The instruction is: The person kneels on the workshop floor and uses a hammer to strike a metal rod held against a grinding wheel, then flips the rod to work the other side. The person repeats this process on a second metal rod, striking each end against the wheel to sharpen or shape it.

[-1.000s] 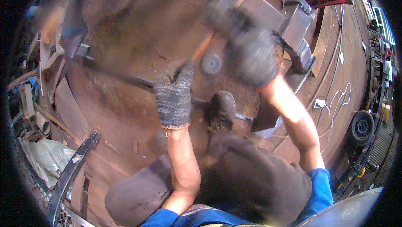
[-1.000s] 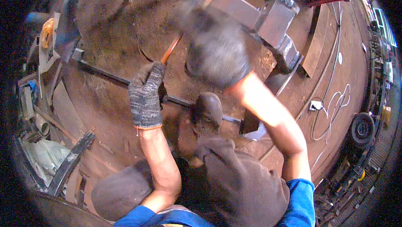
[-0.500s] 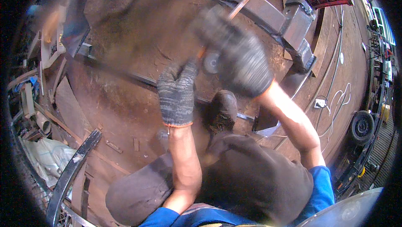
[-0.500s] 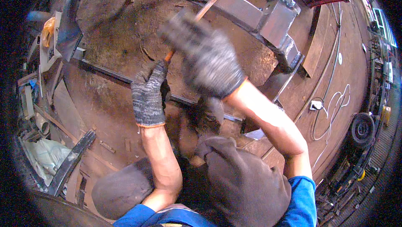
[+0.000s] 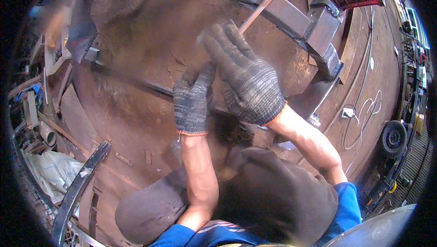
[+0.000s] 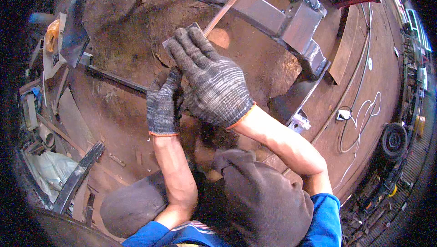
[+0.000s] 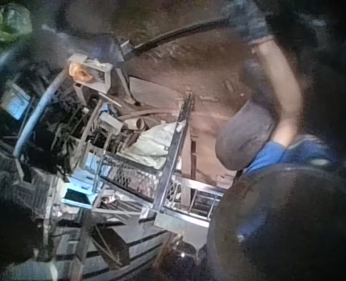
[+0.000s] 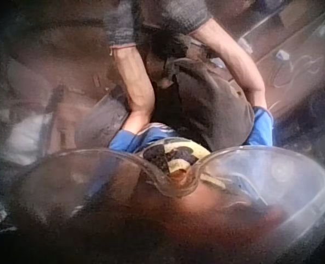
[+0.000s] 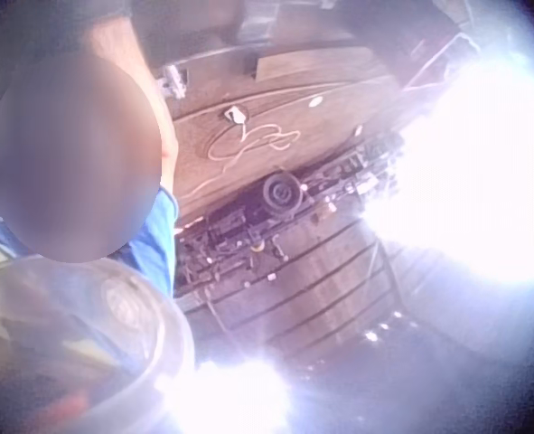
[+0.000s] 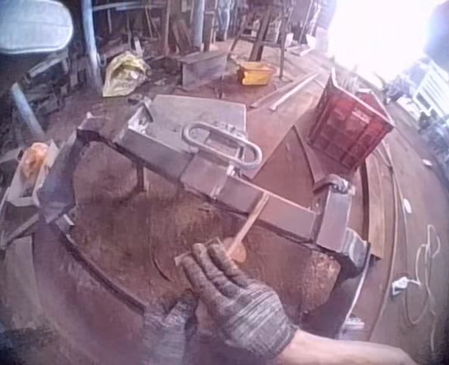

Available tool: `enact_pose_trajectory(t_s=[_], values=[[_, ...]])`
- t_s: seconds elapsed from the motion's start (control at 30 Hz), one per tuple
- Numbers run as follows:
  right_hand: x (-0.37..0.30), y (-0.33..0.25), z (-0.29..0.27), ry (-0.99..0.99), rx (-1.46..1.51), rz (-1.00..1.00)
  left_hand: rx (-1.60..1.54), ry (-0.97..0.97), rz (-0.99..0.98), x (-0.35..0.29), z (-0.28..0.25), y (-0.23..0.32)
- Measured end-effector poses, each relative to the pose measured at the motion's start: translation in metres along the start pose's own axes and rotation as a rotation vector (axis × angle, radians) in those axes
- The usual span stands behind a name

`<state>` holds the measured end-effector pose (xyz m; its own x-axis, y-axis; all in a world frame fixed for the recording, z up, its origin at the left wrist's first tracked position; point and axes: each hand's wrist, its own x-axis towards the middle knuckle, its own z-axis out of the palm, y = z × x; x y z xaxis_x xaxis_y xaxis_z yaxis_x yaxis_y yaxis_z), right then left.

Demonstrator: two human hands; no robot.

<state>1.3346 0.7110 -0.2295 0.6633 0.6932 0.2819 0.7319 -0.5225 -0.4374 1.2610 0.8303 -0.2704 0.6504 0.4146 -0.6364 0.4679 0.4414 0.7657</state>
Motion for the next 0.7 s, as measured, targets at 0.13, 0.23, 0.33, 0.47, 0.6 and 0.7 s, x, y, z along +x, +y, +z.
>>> enact_pose_trajectory(t_s=[0.13, 0.23, 0.33, 0.47, 0.6, 0.7], values=[[0.037, 0.054, -0.025, 0.202, -0.159, 0.052, 0.047, 0.056, 0.065, -0.004, 0.004, -0.001], [0.017, 0.015, -0.005, 0.096, -0.120, 0.110, 0.093, 0.078, 0.125, -0.003, -0.004, -0.003], [0.014, 0.012, -0.003, 0.079, -0.115, 0.076, 0.187, 0.060, 0.181, 0.003, -0.010, -0.015], [0.030, 0.039, -0.018, 0.164, -0.198, 0.122, 0.035, 0.040, 0.125, -0.011, 0.004, -0.003], [0.000, -0.001, 0.003, 0.022, -0.140, 0.099, 0.049, 0.037, 0.035, -0.003, -0.005, 0.001], [0.034, 0.053, -0.029, 0.252, -0.222, 0.110, 0.073, 0.008, 0.168, 0.005, -0.002, -0.019]])
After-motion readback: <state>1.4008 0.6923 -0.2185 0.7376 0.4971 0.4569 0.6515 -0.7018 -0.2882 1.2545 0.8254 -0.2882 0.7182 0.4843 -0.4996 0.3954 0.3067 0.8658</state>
